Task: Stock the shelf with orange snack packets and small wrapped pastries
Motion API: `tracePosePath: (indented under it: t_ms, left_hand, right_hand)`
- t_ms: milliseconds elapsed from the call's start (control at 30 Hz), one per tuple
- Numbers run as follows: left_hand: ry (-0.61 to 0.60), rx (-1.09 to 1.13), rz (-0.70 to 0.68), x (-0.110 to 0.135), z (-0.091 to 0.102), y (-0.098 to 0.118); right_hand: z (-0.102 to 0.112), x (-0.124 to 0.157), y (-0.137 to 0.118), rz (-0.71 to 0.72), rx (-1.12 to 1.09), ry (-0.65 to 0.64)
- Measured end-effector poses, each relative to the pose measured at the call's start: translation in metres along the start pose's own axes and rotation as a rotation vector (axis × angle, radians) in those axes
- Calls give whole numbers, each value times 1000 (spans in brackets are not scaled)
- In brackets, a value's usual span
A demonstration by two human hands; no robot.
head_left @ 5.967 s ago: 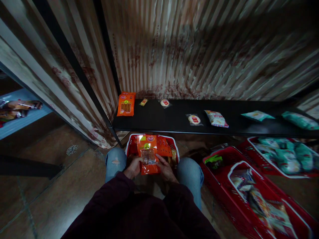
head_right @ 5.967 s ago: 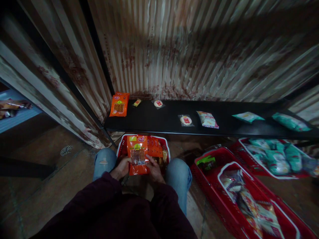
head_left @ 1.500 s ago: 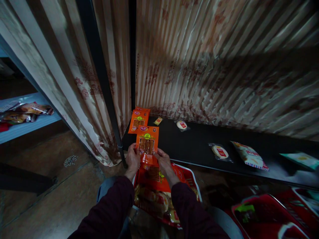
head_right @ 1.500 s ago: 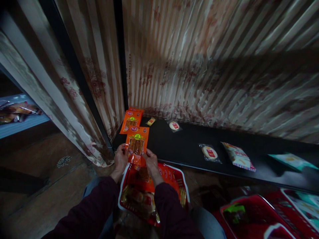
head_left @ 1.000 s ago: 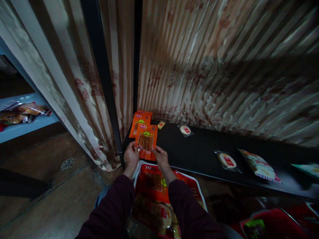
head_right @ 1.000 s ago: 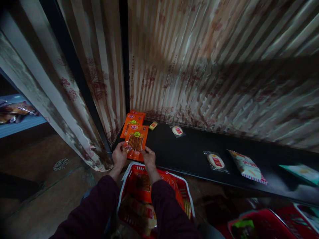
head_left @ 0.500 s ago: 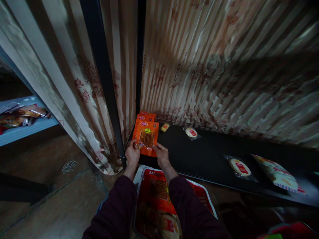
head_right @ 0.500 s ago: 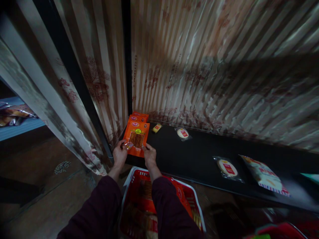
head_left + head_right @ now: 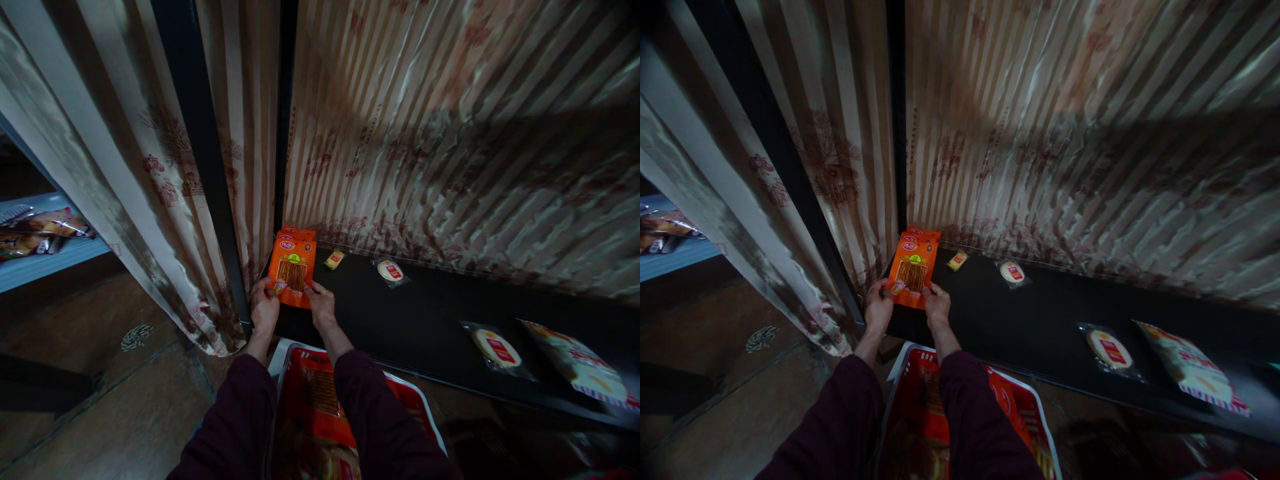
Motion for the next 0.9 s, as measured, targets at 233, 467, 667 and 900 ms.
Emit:
tracePosePath:
  t_ms: [233, 467, 667, 900]
  left_hand:
    - [-25, 30, 50, -10, -7, -8]
    - [-42, 4, 77, -17, -10, -11]
    - [-81, -71, 72, -20, -9, -2]
    - [-106, -117, -10, -22, -13, -3]
  right_hand:
    - [-6, -12, 2, 52, 156, 34]
    - [-12, -22, -4, 79, 396, 82]
    - [-15, -25, -8, 93, 610, 66]
    - [-15, -19, -18, 62, 856, 55]
Point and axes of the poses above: each hand's wrist, its own x-axis away from the middle knuckle, its own z-axis out of the back of the hand, y = z × x, the point moved 2 cm from there along -x, towards the middle knuckle, and after that the axes turned 2 degrees about z, right-handed, at the moved point
